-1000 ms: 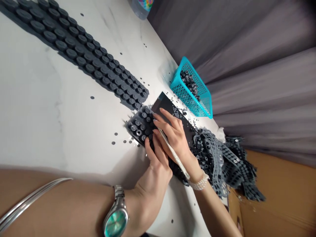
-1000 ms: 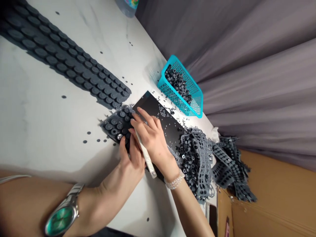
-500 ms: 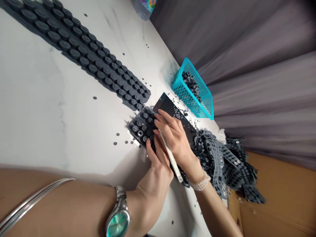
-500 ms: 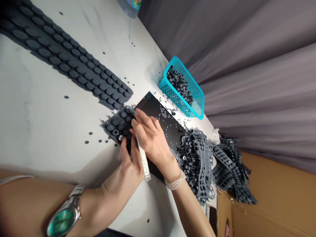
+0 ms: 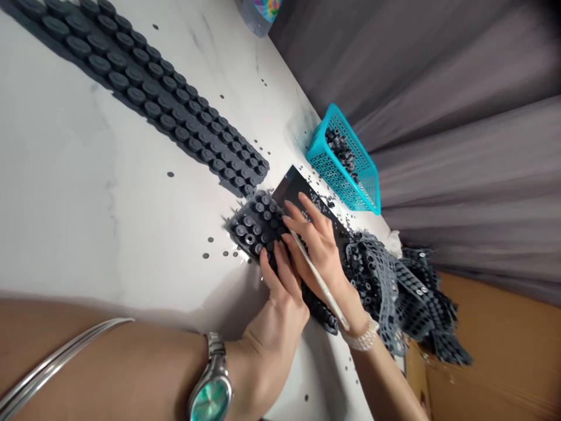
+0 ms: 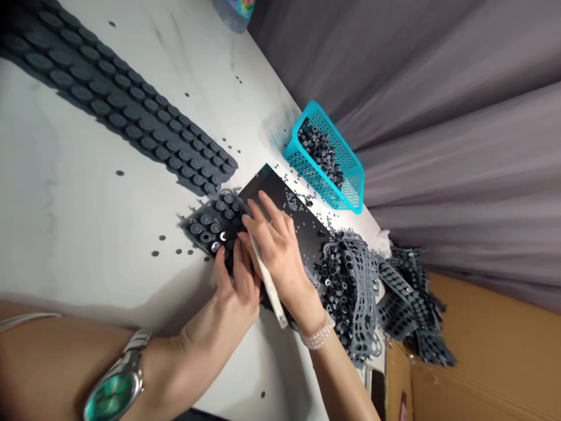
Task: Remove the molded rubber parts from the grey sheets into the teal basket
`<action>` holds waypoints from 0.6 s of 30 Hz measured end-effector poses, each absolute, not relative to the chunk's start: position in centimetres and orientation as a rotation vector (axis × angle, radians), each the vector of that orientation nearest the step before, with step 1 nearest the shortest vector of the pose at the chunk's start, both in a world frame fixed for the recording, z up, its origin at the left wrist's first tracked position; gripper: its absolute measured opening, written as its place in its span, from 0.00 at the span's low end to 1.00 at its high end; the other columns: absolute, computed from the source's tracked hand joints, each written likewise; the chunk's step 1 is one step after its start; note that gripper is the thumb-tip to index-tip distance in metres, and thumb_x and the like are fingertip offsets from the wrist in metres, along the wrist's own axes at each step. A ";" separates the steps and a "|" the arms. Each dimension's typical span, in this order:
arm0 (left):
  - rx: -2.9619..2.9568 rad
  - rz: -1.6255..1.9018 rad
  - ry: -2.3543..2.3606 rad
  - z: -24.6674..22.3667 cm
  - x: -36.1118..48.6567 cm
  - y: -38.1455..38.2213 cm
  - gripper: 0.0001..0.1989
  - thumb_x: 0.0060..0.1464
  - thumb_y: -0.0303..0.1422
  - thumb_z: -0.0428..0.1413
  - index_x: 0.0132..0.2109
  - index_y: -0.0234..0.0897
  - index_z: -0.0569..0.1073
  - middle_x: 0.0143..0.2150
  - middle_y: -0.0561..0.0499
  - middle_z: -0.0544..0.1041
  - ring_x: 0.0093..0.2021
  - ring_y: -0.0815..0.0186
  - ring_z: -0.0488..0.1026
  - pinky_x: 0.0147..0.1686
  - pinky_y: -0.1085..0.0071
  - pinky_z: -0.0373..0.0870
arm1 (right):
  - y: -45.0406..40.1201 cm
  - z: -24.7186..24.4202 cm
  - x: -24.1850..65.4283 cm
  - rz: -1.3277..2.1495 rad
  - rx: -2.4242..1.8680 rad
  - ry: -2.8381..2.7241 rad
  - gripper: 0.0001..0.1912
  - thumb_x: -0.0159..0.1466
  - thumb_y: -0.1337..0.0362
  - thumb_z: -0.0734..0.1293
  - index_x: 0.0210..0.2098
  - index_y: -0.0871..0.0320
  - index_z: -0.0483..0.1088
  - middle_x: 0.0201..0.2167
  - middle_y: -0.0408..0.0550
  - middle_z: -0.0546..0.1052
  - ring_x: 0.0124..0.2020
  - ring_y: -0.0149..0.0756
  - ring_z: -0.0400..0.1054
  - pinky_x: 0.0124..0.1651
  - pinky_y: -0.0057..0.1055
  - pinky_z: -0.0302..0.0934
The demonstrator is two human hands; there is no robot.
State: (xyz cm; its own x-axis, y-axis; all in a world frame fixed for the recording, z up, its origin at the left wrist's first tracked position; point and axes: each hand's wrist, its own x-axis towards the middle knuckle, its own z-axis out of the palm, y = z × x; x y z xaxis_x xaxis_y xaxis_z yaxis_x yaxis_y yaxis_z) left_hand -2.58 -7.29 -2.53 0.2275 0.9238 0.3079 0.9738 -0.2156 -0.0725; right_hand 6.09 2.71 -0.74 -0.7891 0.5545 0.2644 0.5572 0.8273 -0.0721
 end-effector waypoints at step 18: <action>-2.338 -0.348 -1.847 -2.7 -2.2 -7.4 0.23 0.54 0.29 0.52 0.57 0.29 0.73 0.58 0.33 0.73 0.58 0.46 0.72 0.52 0.45 0.73 | 4.2 -1.3 5.2 -0.190 -0.797 -2.779 0.12 0.71 0.69 0.55 0.52 0.58 0.62 0.57 0.62 0.72 0.67 0.43 0.57 0.58 0.46 0.61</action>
State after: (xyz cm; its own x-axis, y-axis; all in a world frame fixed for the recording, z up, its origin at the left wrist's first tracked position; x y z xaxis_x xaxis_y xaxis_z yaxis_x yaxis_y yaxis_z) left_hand -2.16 -7.40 -2.72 0.2188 0.9385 0.2671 0.9714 -0.2355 0.0318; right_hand 5.18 4.21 -1.30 -0.8212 0.5039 0.2677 0.5357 0.8424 0.0577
